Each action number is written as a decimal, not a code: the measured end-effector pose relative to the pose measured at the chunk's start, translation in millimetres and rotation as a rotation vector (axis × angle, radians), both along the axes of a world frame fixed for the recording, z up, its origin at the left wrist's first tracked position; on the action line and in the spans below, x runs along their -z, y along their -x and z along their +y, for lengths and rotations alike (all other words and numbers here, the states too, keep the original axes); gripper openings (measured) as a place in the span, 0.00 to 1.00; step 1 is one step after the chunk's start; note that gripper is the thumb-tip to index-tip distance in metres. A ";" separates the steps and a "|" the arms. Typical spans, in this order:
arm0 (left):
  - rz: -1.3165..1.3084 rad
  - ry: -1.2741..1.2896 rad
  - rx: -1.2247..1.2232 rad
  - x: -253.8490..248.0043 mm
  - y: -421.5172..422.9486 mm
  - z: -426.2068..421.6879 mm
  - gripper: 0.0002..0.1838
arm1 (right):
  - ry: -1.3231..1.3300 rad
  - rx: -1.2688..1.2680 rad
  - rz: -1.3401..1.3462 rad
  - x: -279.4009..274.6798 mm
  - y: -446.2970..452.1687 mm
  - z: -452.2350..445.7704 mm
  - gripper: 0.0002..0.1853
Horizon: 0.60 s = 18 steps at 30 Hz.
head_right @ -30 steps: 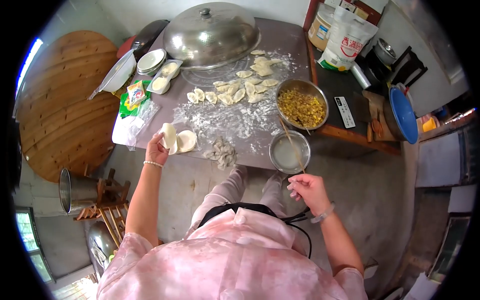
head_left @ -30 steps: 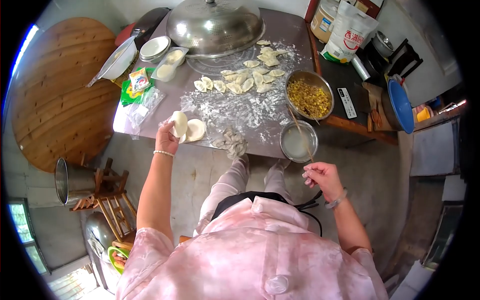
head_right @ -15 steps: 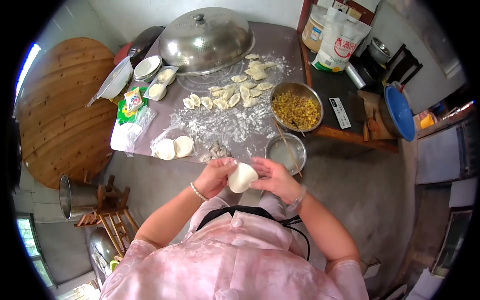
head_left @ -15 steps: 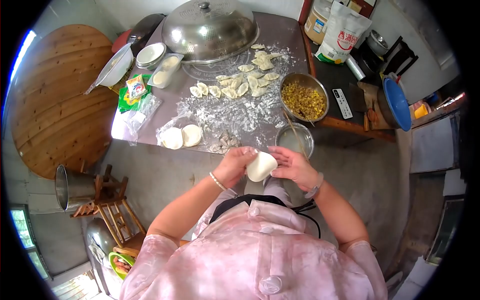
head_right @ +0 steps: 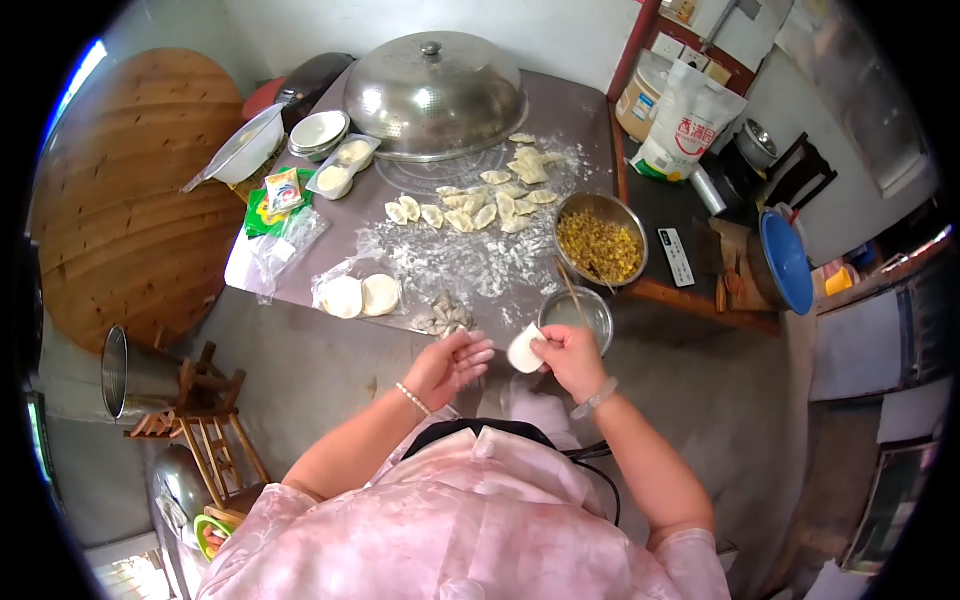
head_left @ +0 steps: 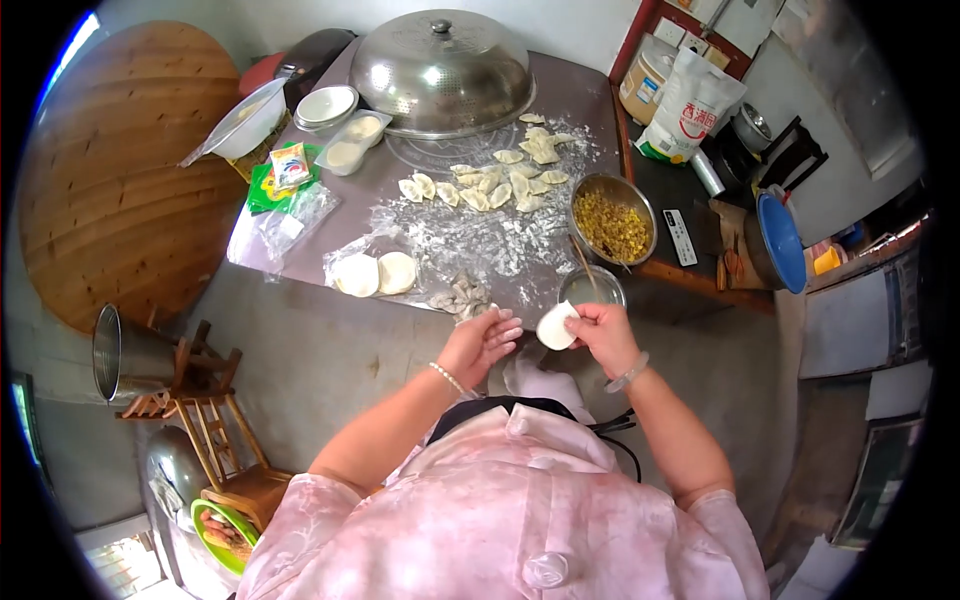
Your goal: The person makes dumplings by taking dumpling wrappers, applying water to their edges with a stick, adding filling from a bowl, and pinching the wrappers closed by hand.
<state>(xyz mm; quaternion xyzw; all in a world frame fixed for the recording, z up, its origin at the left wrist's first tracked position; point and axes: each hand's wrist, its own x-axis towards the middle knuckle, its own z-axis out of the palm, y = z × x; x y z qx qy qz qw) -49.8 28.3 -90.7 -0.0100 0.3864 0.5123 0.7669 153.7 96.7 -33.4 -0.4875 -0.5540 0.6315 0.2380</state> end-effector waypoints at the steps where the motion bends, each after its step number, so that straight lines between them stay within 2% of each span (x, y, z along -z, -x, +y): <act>1: -0.108 0.007 -0.007 2.2 -3.8 -2.5 0.28 | -0.098 -0.045 -0.051 2.1 1.9 4.3 0.09; 2: -0.175 0.005 -0.034 3.7 -6.9 -4.3 0.31 | -0.196 -0.089 -0.102 1.6 4.7 8.1 0.10; 3: -0.243 0.003 -0.062 -3.7 -9.6 -5.6 0.33 | -0.381 -0.123 -0.200 -17.8 16.0 4.6 0.06; 5: -0.326 -0.021 -0.104 -12.6 -13.6 -4.6 0.42 | -0.981 -0.191 -0.354 -44.4 37.8 -7.5 0.04; 6: -0.381 -0.072 -0.129 -16.6 -12.8 -4.3 0.42 | -1.282 -0.222 -0.426 -54.9 46.8 -12.1 0.03; 7: -0.435 -0.122 -0.156 -21.8 -11.6 -5.3 0.42 | -1.316 -0.389 -0.466 -61.8 51.1 -19.7 0.08; 10: -0.523 -0.237 -0.217 -48.8 -8.8 -11.9 0.44 | -1.355 -0.607 -0.449 -60.1 66.0 -52.1 0.10; 13: -0.544 -0.317 -0.239 -54.0 -0.9 -13.8 0.44 | -1.309 -0.519 -0.372 -66.4 56.5 -45.7 0.09; 15: -0.511 -0.296 -0.242 -45.5 4.5 -14.6 0.43 | -1.221 -0.394 -0.426 -66.6 38.7 -33.8 0.09; 18: -0.482 -0.186 -0.258 -1.5 14.3 -9.9 0.40 | -1.063 -0.259 -0.538 -53.8 -3.4 -10.7 0.08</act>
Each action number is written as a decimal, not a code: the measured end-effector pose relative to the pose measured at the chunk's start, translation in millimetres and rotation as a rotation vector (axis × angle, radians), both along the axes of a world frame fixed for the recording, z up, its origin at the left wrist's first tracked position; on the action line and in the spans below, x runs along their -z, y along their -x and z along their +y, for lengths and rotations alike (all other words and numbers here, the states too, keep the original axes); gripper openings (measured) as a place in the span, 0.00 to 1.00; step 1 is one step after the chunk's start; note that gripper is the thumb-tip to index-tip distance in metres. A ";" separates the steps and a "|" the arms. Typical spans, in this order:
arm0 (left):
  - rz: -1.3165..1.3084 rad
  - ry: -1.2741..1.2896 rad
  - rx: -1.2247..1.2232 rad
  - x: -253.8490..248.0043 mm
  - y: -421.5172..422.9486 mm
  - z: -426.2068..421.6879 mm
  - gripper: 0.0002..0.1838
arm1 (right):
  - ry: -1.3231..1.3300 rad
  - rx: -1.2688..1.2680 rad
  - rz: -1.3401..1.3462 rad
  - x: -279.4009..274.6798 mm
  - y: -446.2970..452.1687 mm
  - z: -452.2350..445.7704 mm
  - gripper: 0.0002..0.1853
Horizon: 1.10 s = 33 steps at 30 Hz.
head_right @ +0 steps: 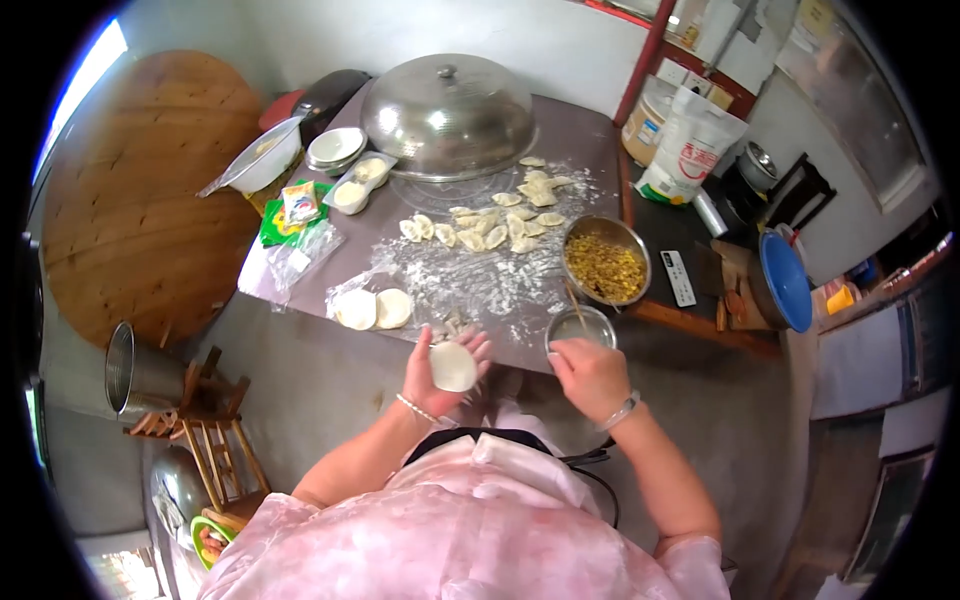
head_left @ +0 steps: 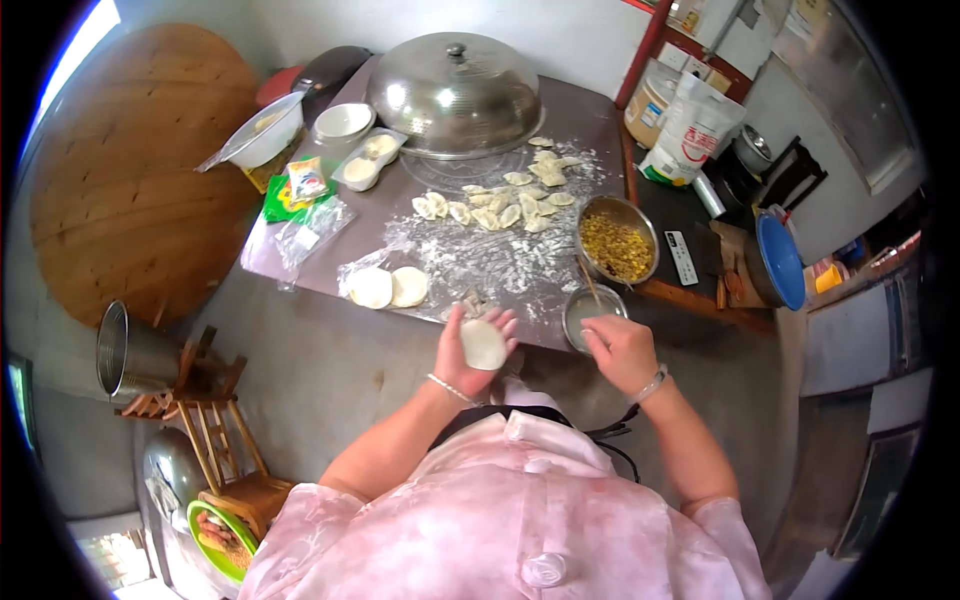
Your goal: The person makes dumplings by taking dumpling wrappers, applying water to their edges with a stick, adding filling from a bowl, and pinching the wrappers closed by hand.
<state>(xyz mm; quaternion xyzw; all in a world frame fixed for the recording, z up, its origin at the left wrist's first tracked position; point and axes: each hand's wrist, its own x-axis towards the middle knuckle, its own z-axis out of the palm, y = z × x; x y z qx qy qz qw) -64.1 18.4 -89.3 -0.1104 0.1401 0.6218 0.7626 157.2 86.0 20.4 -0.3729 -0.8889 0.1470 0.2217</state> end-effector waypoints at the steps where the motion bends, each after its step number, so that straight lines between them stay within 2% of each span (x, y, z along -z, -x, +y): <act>1: 0.008 0.086 -0.011 12.6 4.3 0.3 0.38 | 0.037 0.061 -0.021 10.0 -17.8 9.6 0.08; 2: 0.017 0.172 -0.020 21.7 7.6 0.0 0.37 | 0.063 0.105 -0.052 24.6 -38.5 20.1 0.08; 5: 0.107 0.161 0.011 35.2 10.1 -4.4 0.28 | 0.154 0.235 -0.137 77.9 -87.4 46.3 0.07; 8: 0.029 0.193 0.020 48.0 11.7 -5.5 0.26 | 0.234 0.351 -0.185 115.1 -104.7 63.9 0.09; 10: 0.016 0.113 0.043 27.5 4.8 -4.5 0.30 | 0.268 0.415 -0.181 135.6 -99.1 72.3 0.10; 13: 0.024 0.000 0.081 3.0 -5.9 1.0 0.35 | 0.280 0.435 -0.134 166.4 -87.5 83.8 0.18; 15: -0.028 -0.026 0.106 -4.9 -14.2 5.1 0.35 | 0.281 0.454 -0.168 179.5 -80.2 86.1 0.23; 19: -0.024 0.037 0.135 0.5 -21.6 11.1 0.34 | 0.324 0.440 -0.129 184.3 -83.6 82.5 0.20; 23: 0.047 0.320 0.091 24.8 -20.6 9.5 0.33 | 0.318 0.405 -0.020 168.5 -115.0 59.7 0.17; 24: 0.043 0.313 0.110 23.3 -22.5 6.0 0.33 | 0.323 0.375 0.014 165.3 -123.1 53.0 0.16; 27: 0.073 0.273 0.194 9.1 -30.2 -4.1 0.31 | 0.465 0.380 -0.177 140.9 -134.5 39.4 0.17; 30: 0.101 0.146 0.224 -8.9 -38.4 -3.7 0.31 | 0.413 0.488 -0.236 132.5 -128.1 38.9 0.18; 33: 0.092 0.074 0.190 -19.9 -42.4 0.9 0.32 | 0.440 0.527 -0.240 148.8 -122.9 41.9 0.17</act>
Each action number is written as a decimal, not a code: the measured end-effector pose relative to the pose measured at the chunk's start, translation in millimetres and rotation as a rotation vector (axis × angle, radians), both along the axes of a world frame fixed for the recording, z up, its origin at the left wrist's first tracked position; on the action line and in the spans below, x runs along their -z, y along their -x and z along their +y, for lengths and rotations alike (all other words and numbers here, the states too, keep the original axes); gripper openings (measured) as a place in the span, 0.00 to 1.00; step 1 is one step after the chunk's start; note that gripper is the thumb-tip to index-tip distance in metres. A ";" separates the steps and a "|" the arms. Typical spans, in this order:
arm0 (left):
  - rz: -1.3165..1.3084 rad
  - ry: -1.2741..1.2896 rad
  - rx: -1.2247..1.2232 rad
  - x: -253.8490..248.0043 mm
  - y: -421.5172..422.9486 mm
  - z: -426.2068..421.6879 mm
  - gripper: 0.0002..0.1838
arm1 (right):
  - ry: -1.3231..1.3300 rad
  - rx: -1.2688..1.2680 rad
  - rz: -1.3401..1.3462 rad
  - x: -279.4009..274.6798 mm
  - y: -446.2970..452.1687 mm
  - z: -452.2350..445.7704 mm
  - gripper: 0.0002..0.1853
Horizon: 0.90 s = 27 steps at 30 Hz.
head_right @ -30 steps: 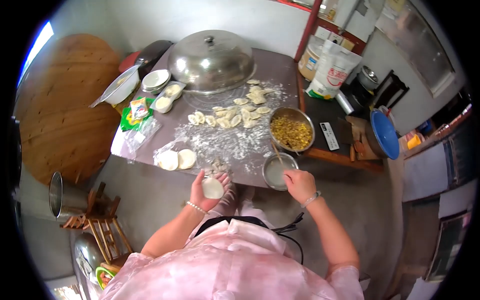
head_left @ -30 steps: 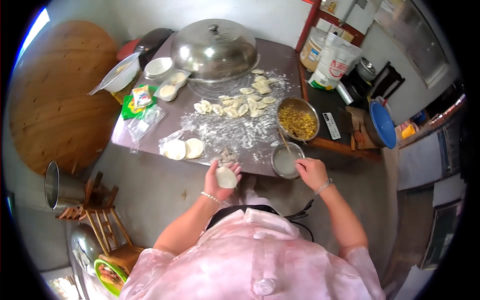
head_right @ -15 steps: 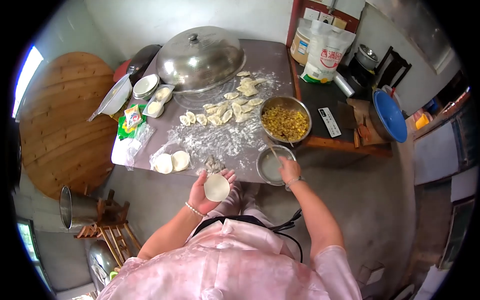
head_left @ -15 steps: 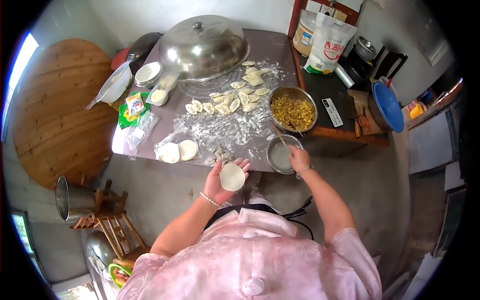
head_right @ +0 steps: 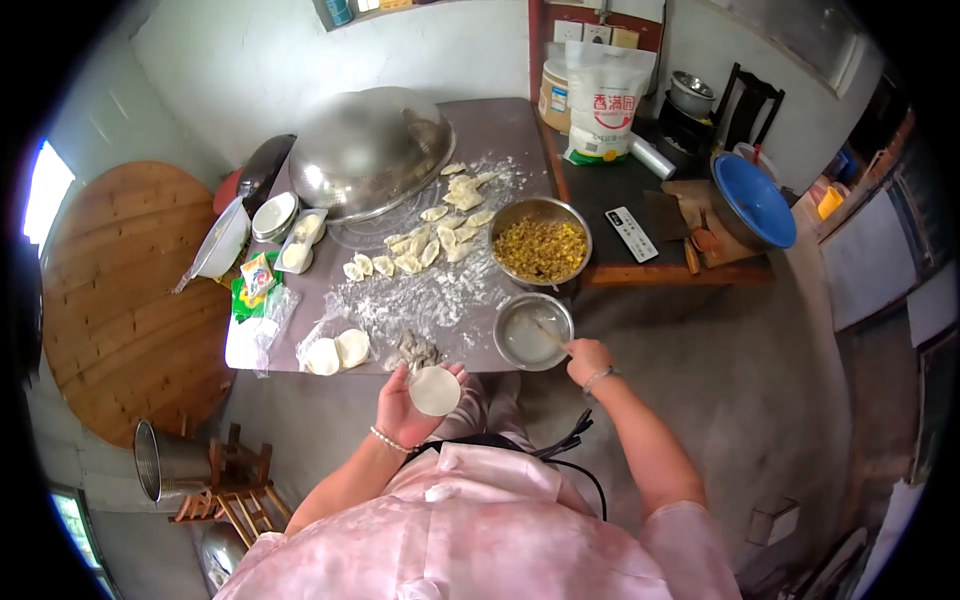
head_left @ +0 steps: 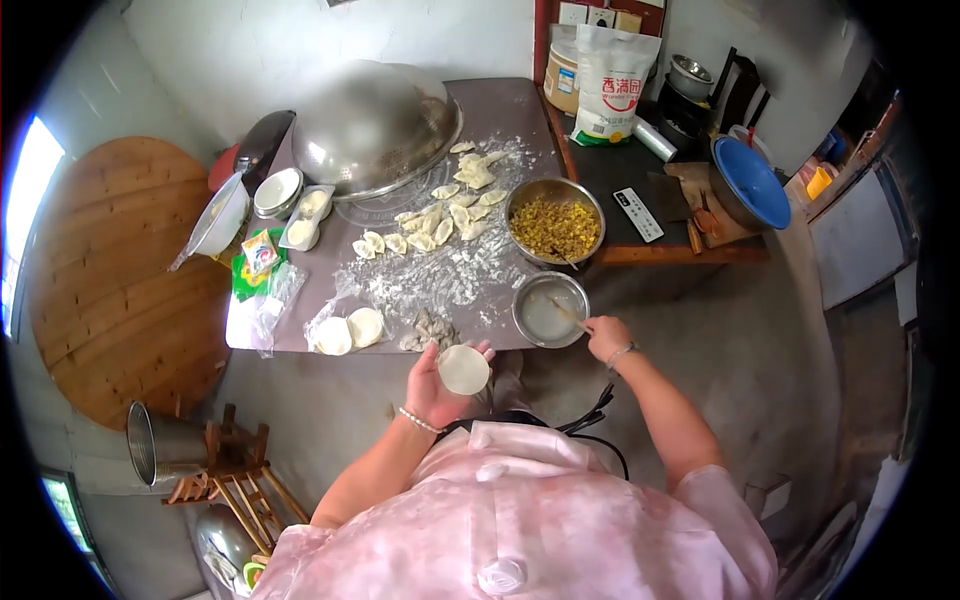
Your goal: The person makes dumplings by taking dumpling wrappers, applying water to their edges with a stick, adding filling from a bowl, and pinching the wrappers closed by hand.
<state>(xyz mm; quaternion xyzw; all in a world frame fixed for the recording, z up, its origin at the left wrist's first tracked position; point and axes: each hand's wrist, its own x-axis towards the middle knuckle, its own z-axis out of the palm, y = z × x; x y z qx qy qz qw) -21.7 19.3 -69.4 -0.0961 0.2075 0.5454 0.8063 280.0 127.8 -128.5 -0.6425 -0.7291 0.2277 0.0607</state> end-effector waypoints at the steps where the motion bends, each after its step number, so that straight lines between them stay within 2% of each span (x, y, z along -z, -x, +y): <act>1: 0.006 -0.019 -0.013 -5.9 -1.0 0.4 0.33 | -0.027 0.002 0.035 4.1 -1.6 1.1 0.16; 2: 0.001 -0.060 -0.026 -12.2 -2.8 -0.1 0.37 | -0.052 0.000 0.070 7.2 -3.2 1.7 0.16; 5: -0.099 -0.112 -0.021 -21.3 -5.7 2.3 0.38 | -0.033 0.024 0.049 17.0 -15.5 4.9 0.16; 7: -0.096 -0.159 -0.019 -27.2 -9.2 5.6 0.38 | -0.036 0.048 0.077 2.2 -20.3 -3.0 0.14; 13: -0.109 -0.235 -0.018 -29.2 -23.5 20.5 0.38 | 0.139 0.178 0.689 -78.1 -24.6 -43.5 0.13; 16: -0.145 -0.233 -0.024 -34.8 -31.9 24.9 0.38 | 0.138 0.126 0.834 -114.1 -8.9 -73.6 0.14; 19: -0.162 -0.252 -0.006 -37.4 -37.4 28.3 0.39 | 0.064 0.020 0.824 -124.2 7.6 -91.5 0.14; 20: -0.160 -0.264 -0.004 -39.1 -39.1 28.8 0.39 | 0.028 -0.021 0.749 -132.5 12.9 -95.5 0.14; 27: -0.132 -0.323 0.000 -58.8 -41.6 23.3 0.39 | -0.127 -0.096 0.646 -134.7 27.2 -104.9 0.12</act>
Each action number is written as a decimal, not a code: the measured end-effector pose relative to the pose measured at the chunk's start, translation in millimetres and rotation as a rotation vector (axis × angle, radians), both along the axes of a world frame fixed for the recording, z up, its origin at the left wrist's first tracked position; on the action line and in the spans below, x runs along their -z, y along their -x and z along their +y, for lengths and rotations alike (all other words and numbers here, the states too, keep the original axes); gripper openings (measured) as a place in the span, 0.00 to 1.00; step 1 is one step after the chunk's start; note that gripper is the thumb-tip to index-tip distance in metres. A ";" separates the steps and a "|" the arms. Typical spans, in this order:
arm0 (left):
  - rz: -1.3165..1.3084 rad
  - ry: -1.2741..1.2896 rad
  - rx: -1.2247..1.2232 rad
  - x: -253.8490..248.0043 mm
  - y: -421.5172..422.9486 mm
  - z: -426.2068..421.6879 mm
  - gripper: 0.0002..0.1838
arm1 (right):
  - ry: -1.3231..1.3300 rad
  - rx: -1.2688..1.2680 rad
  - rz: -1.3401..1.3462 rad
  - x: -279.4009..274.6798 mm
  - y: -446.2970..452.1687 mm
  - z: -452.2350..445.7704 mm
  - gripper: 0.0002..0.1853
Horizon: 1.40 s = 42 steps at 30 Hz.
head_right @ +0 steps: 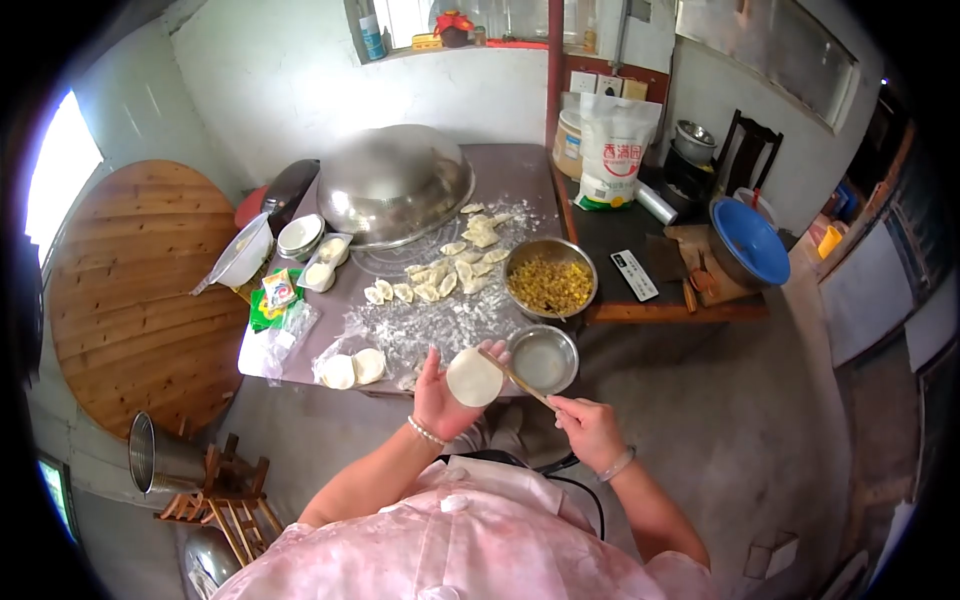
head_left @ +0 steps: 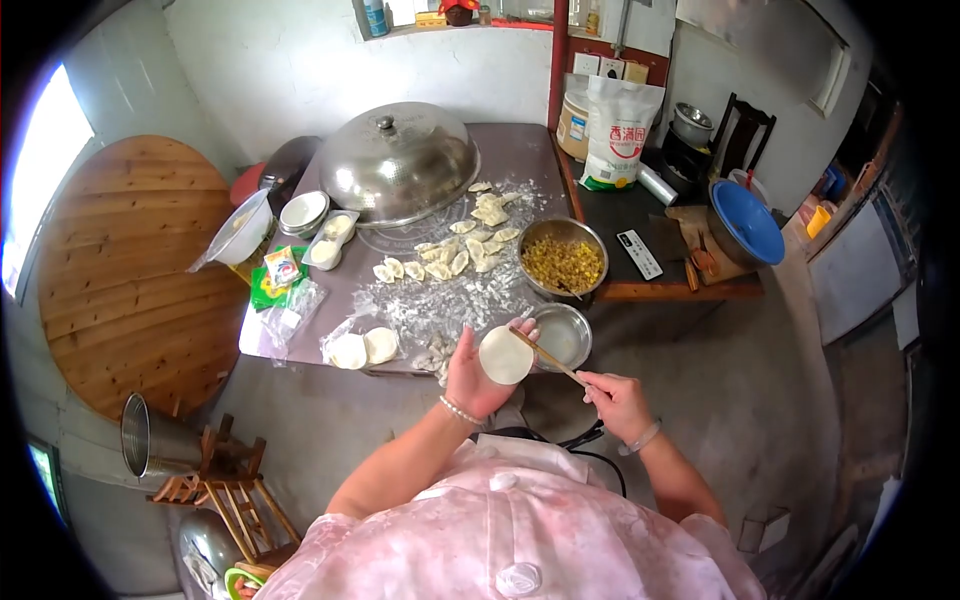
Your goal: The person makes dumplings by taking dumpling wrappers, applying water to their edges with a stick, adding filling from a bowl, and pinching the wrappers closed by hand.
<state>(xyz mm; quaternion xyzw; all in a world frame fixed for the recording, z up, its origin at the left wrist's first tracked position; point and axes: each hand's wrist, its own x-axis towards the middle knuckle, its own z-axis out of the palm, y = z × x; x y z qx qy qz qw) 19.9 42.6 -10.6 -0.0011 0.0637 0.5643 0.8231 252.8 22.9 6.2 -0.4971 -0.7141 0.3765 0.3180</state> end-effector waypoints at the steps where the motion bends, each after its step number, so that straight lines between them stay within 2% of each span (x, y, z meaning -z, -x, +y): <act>1: 0.023 -0.001 -0.005 -0.9 0.1 -1.3 0.38 | -0.009 -0.007 -0.007 -2.2 0.5 -0.9 0.12; 12: 0.069 -0.019 0.052 5.0 -2.3 -1.6 0.38 | -0.048 -0.021 -0.002 -7.5 12.8 -4.0 0.13; 15: 0.170 -0.060 0.063 11.5 0.2 0.6 0.40 | -0.198 -0.048 -0.079 -11.1 12.6 -1.8 0.13; 22: 0.341 -0.111 0.091 16.9 3.4 2.0 0.43 | -0.356 -0.027 -0.192 -25.4 18.2 -4.9 0.12; 27: 0.153 -0.008 0.074 12.3 4.4 3.2 0.44 | -0.436 -0.051 -0.320 -23.2 20.3 -11.9 0.12; 33: 0.076 0.013 0.027 8.5 8.2 3.6 0.45 | -0.500 -0.106 -0.329 -23.1 18.7 -14.2 0.12; 35: 0.068 0.024 0.000 12.1 12.4 4.5 0.46 | -0.508 -0.033 -0.288 -19.5 11.1 -7.1 0.12; 37: 0.054 0.037 -0.028 19.5 19.3 3.5 0.46 | -0.452 0.054 -0.251 -9.3 -3.0 5.3 0.12; 40: 0.095 0.065 -0.069 20.6 25.0 0.4 0.45 | -0.253 0.072 -0.633 17.5 -29.1 31.0 0.11; 42: 0.069 0.066 -0.066 22.0 25.0 -1.3 0.44 | -0.101 0.035 -0.755 48.1 -40.0 52.5 0.12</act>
